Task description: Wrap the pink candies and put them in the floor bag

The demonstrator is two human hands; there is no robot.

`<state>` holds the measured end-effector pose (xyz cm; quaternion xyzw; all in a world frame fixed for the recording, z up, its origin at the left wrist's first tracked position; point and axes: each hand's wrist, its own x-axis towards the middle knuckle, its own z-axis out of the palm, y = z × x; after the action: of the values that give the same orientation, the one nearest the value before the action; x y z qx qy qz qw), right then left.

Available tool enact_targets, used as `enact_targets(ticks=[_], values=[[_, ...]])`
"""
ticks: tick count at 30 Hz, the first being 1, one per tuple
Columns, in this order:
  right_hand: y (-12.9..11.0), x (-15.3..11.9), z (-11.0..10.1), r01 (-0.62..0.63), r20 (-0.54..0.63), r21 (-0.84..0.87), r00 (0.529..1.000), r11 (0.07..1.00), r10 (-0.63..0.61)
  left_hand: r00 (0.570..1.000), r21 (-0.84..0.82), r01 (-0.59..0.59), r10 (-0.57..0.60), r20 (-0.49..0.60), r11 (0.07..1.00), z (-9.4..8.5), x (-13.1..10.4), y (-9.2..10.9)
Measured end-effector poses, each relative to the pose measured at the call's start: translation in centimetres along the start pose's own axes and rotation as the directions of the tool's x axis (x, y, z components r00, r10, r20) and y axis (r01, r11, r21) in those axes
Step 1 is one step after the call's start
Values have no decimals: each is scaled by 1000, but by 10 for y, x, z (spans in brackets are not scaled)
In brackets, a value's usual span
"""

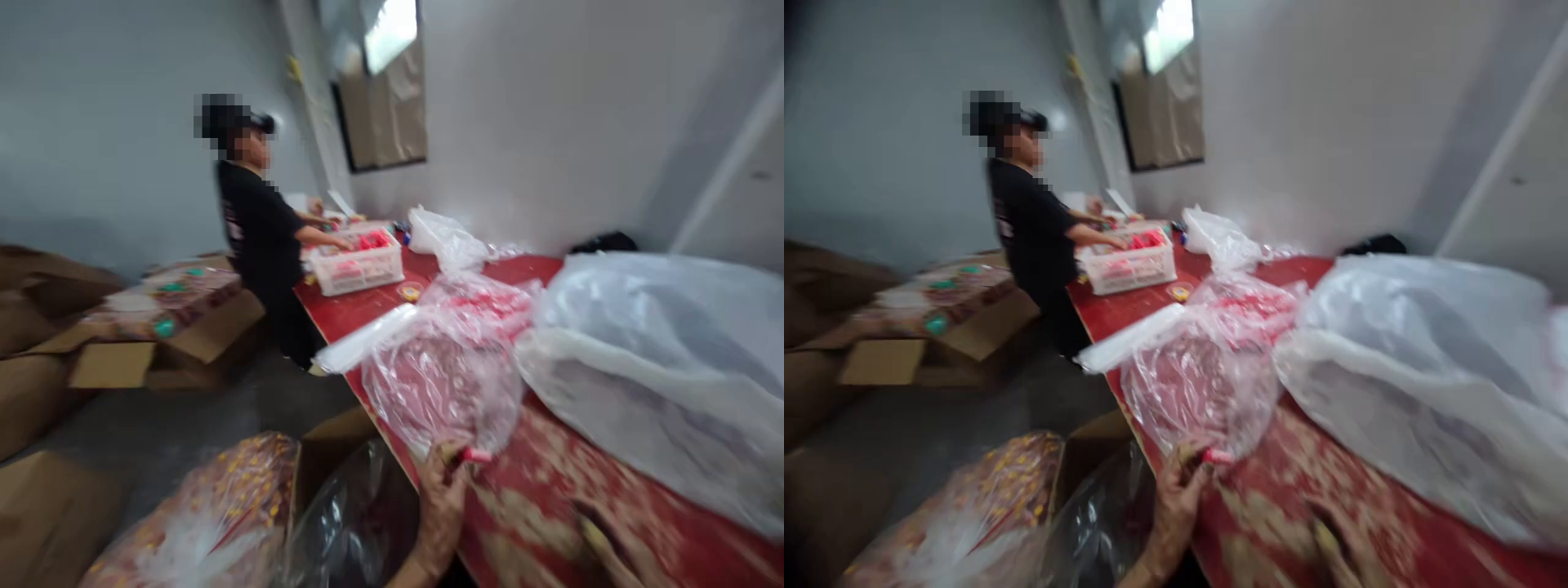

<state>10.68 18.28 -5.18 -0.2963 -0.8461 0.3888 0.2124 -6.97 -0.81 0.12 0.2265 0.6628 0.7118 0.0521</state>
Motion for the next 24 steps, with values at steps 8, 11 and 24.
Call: enact_targets(ticks=[8, 11, 24], values=[[-78, -55, -7, 85, 165, 181, 979, 980, -116, 841, -148, 499, -437, 319, 854, 18, -55, 11], [-77, -66, -7, 160, 173, 142, 968, 977, -184, 824, -150, 534, -472, 313, 832, 20, -69, 10], [-75, -104, 17, 268, 3, 78, 963, 960, -269, 828, -12, 493, -466, 311, 870, 14, -106, 28]])
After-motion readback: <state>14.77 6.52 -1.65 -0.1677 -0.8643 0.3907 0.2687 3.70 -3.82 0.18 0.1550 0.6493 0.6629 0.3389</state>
